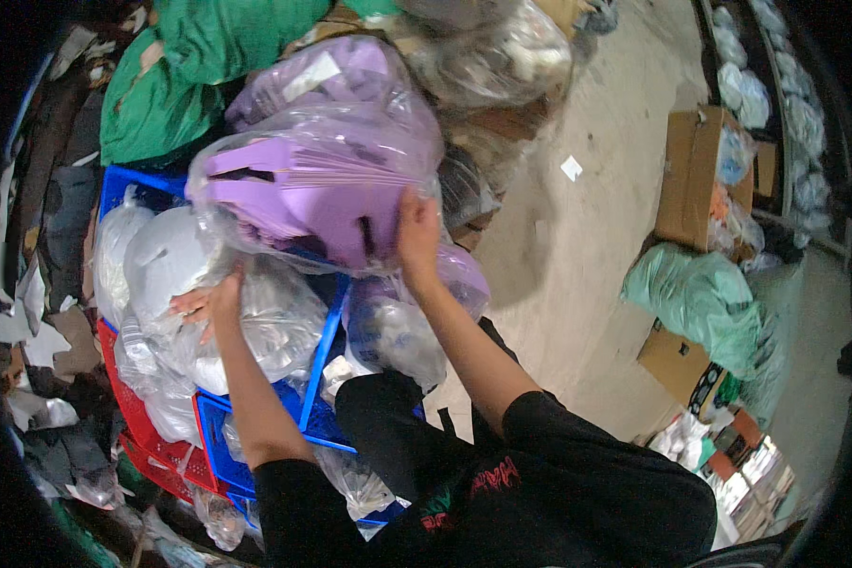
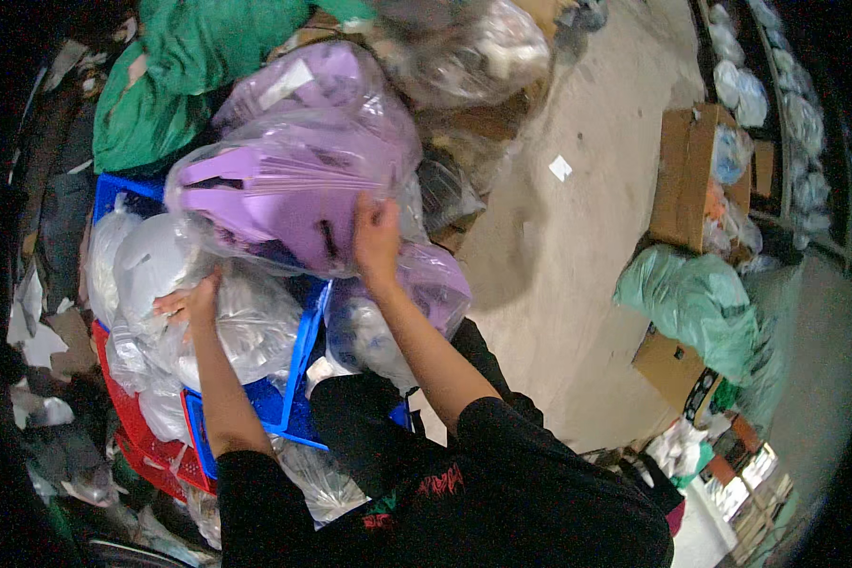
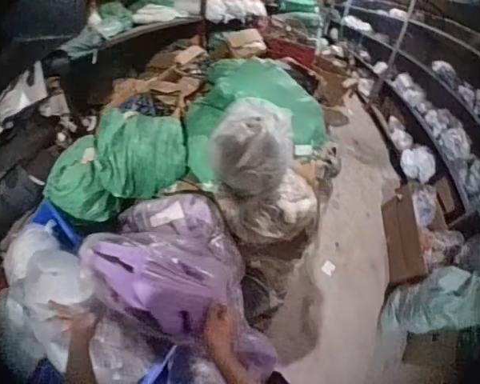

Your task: The person picks plastic-wrapped bundles from a blue basket, writes on a paper label, and places the bundles into other baskets. They also move a stack of folded fabric and continue transferring bundles between baskets.

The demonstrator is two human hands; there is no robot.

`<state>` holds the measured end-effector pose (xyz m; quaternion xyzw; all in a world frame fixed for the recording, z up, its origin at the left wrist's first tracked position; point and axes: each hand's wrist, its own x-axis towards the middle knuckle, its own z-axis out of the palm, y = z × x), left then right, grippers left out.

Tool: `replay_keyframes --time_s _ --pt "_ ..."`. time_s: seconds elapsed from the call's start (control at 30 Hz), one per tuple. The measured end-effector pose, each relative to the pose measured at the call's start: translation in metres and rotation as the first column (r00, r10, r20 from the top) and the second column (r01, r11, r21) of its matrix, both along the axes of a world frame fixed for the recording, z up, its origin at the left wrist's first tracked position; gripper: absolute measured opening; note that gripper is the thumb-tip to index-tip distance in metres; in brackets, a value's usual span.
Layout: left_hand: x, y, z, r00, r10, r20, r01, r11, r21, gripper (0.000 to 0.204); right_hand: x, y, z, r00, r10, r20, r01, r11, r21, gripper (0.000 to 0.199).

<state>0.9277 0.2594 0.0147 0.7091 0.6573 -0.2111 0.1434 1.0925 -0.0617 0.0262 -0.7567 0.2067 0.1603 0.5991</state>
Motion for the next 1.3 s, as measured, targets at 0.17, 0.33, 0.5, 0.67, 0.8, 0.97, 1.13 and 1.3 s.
replay_keyframes --time_s 0.17,0.33,0.5,0.67,0.8,0.97,1.13,1.3 --pt "-0.01 -0.016 0.046 0.996 -0.053 0.065 0.021 0.907 0.421 0.124 -0.006 -0.025 -0.007 0.955 0.253 0.154 -0.272 0.955 0.116 0.046" --pt "0.059 -0.041 0.112 0.458 -0.883 0.098 0.326 0.27 0.906 0.072 -0.002 -0.039 -0.017 0.969 0.229 0.096 -0.248 0.923 0.293 0.049" --pt "0.132 -0.077 0.097 0.579 -0.734 0.355 0.536 0.671 0.513 0.05 0.0 -0.058 -0.013 0.967 0.253 -0.003 -0.241 0.924 0.296 0.047" --pt "0.122 -0.179 0.16 0.679 -0.208 0.704 0.277 0.961 0.016 0.046 0.009 -0.107 0.0 0.941 0.339 -0.012 -0.327 0.917 0.228 0.043" --pt "0.098 -0.301 0.205 0.622 -0.542 0.565 0.594 0.797 0.11 0.038 0.001 -0.195 0.011 0.935 0.353 -0.034 -0.335 0.91 0.243 0.041" --pt "0.101 -0.421 0.196 0.577 -0.241 0.78 0.749 0.536 -0.389 0.026 -0.029 -0.363 0.007 0.918 0.181 -0.354 -0.13 0.978 0.166 0.041" --pt "0.071 -0.504 0.108 0.785 0.043 0.618 0.518 0.502 -0.693 0.02 -0.056 -0.492 -0.032 0.97 0.067 -0.235 -0.11 0.979 -0.172 0.033" --pt "0.024 -0.582 0.015 0.762 -0.007 0.647 0.606 0.359 -0.71 0.017 -0.032 -0.547 -0.086 0.914 0.274 -0.299 -0.387 0.808 -0.444 0.035"
